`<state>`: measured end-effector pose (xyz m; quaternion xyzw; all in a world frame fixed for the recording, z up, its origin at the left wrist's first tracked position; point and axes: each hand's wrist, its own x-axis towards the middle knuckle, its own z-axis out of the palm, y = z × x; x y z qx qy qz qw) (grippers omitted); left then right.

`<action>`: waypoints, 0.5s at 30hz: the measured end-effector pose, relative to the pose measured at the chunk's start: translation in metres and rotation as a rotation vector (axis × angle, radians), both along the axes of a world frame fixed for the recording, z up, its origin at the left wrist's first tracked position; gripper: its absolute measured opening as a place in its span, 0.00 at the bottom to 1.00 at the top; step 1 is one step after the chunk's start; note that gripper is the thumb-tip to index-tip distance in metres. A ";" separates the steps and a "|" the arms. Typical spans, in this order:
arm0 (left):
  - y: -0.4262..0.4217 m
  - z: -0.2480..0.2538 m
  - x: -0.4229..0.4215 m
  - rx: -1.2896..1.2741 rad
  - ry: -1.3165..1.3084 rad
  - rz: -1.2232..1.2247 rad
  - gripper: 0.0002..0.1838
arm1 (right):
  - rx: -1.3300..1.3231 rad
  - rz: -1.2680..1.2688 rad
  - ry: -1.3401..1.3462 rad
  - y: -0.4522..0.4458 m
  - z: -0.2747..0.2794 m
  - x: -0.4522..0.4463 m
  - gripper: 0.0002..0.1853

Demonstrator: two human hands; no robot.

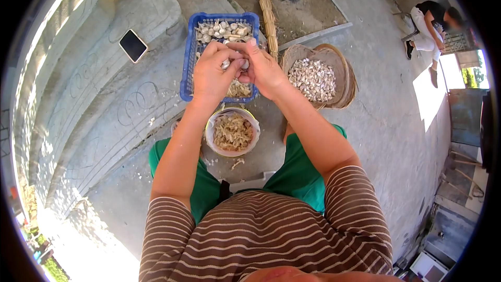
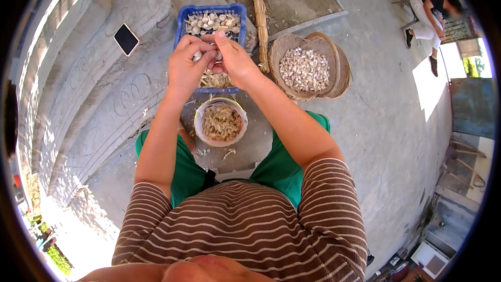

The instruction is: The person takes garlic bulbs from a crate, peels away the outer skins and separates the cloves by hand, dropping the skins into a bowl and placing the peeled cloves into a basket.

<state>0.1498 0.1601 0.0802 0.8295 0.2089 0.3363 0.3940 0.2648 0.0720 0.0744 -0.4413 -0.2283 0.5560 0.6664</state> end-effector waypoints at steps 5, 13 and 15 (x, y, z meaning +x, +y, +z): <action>0.008 -0.007 0.003 -0.194 -0.122 0.026 0.06 | 0.066 0.074 -0.042 -0.002 0.005 -0.001 0.22; 0.013 -0.010 -0.003 -1.090 -0.213 -0.093 0.07 | -0.016 0.126 -0.562 -0.015 0.013 0.002 0.21; 0.019 -0.012 -0.003 -1.142 -0.253 -0.100 0.08 | -0.119 0.129 -0.854 -0.021 0.018 0.009 0.18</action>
